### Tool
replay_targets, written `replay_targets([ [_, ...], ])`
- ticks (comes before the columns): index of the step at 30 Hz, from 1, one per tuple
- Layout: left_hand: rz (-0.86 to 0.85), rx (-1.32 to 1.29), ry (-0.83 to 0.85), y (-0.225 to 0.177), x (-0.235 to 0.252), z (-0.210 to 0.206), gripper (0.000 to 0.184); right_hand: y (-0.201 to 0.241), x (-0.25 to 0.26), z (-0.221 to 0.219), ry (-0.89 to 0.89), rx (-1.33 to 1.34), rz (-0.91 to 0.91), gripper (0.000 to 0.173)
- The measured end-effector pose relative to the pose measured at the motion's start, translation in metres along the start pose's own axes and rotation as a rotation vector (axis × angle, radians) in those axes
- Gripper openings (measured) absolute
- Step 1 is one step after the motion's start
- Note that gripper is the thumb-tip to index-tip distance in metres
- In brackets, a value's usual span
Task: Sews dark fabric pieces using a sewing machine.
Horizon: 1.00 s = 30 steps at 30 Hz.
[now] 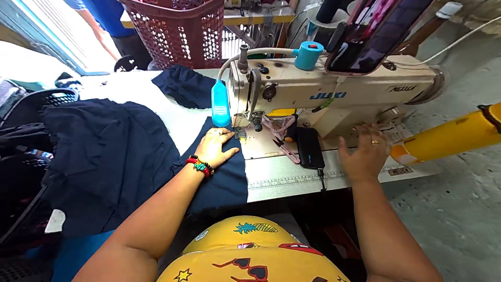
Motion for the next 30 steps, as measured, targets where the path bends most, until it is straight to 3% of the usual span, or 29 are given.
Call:
replay_targets([
  [7,-0.011,-0.01,-0.017,0.0,-0.001,0.0,0.051,-0.002,-0.006,-0.006,0.124,-0.029,0.004,0.052],
  [13,-0.019,-0.015,-0.029,-0.001,-0.001,0.002,0.05,0.003,-0.001,0.008,0.085,0.051,-0.04,0.057],
  [17,0.014,-0.042,0.001,-0.001,0.001,0.003,0.048,0.034,-0.019,0.022,-0.006,0.215,0.047,0.048],
  [20,0.129,-0.103,-0.064,-0.005,-0.001,0.019,0.046,0.068,-0.037,0.029,-0.052,0.329,0.155,0.041],
  [23,0.319,-0.13,-0.283,-0.004,-0.005,0.044,0.078,0.089,-0.045,0.032,-0.1,0.433,0.21,0.035],
  [25,0.329,-0.104,-0.489,-0.007,-0.001,0.062,0.091,0.096,-0.048,0.032,-0.112,0.483,0.222,0.033],
  [27,0.35,-0.059,-0.442,-0.007,0.008,0.063,0.099,0.104,-0.051,0.03,-0.11,0.532,0.223,0.032],
  [28,0.344,-0.022,-0.369,-0.006,0.012,0.059,0.094,0.109,-0.053,0.028,-0.1,0.551,0.223,0.032],
  [30,0.214,0.102,-0.286,-0.009,0.02,0.051,0.056,0.12,-0.058,0.024,-0.061,0.59,0.23,0.03],
])
Point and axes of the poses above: each hand's wrist, its own x-axis towards the middle knuckle, its own z-axis out of the back of the hand, y = z × x, the point moved 7 cm from there along x, towards the middle knuckle, and after that the axes turned 5 degrees about x, right-handed, at the moved point
